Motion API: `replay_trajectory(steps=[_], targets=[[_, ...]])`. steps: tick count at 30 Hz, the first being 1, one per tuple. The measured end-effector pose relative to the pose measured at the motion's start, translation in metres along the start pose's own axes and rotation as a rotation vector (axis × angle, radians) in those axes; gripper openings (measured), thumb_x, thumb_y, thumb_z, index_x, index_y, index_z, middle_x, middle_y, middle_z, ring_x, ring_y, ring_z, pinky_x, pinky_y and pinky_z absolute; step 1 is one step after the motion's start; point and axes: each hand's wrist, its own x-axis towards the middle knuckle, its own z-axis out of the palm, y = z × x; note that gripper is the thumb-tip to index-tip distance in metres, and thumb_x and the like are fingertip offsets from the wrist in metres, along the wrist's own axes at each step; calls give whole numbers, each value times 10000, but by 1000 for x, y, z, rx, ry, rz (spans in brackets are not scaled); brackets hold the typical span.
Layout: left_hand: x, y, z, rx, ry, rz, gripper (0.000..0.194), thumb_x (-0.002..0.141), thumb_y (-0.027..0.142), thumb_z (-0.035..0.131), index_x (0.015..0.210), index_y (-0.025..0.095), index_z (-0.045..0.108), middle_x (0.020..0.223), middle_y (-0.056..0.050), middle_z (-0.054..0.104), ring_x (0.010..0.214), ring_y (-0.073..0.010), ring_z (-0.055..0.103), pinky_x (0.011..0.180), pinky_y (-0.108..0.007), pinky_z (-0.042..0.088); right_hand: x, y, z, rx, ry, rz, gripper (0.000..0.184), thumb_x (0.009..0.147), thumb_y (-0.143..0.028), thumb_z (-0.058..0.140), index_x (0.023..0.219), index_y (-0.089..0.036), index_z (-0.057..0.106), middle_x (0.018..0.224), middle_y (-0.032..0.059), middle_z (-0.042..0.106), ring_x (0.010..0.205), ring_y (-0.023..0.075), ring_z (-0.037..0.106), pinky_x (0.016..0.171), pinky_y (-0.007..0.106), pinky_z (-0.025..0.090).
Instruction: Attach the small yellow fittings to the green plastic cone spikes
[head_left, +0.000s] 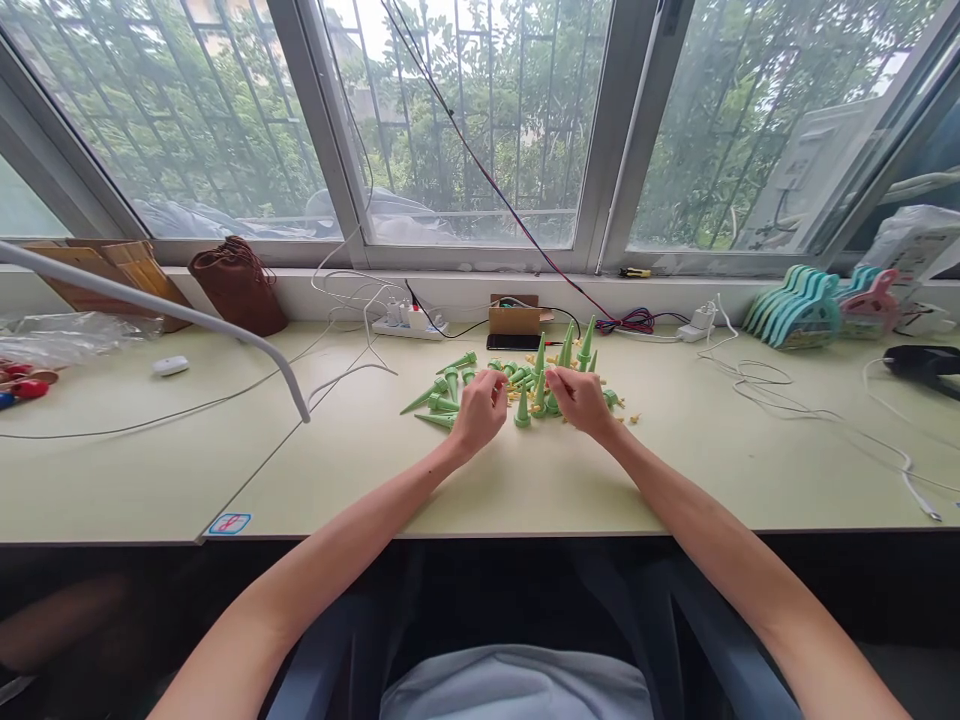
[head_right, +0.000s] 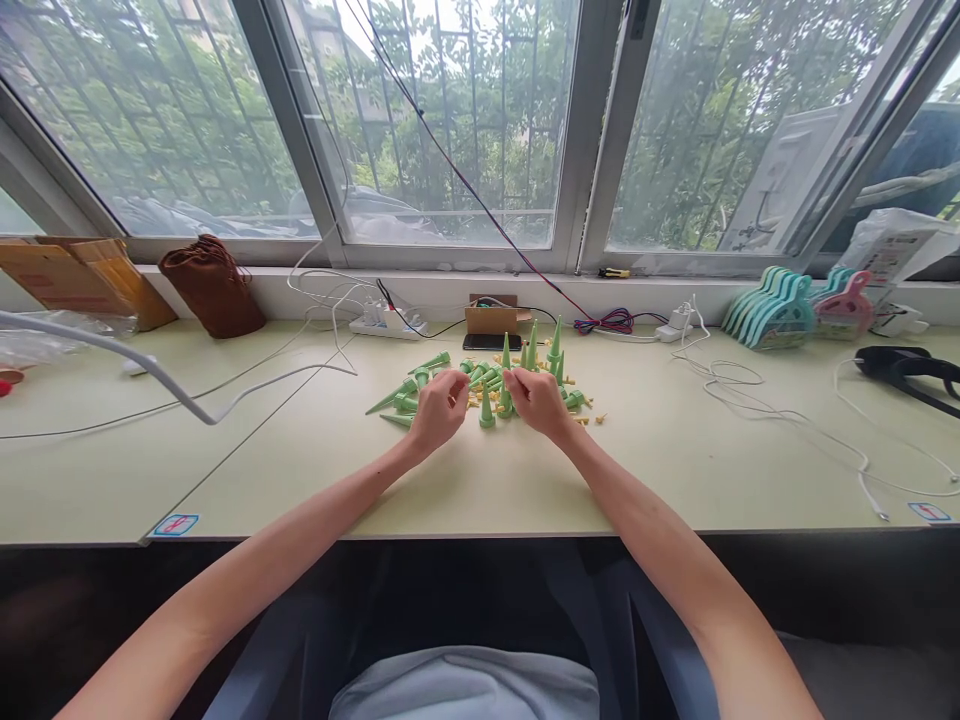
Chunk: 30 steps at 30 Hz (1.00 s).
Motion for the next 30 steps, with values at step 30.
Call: replay_trajectory(steps=[30], targets=[[-5, -12, 5, 373, -406, 201, 211, 855, 105, 441, 919, 210, 612, 964, -94, 669, 1010, -273, 577, 885, -384, 398, -5, -5, 10, 0, -204, 9, 327, 950, -362, 466, 819, -170, 695, 534, -7, 551, 476, 106, 439, 534, 228, 341]])
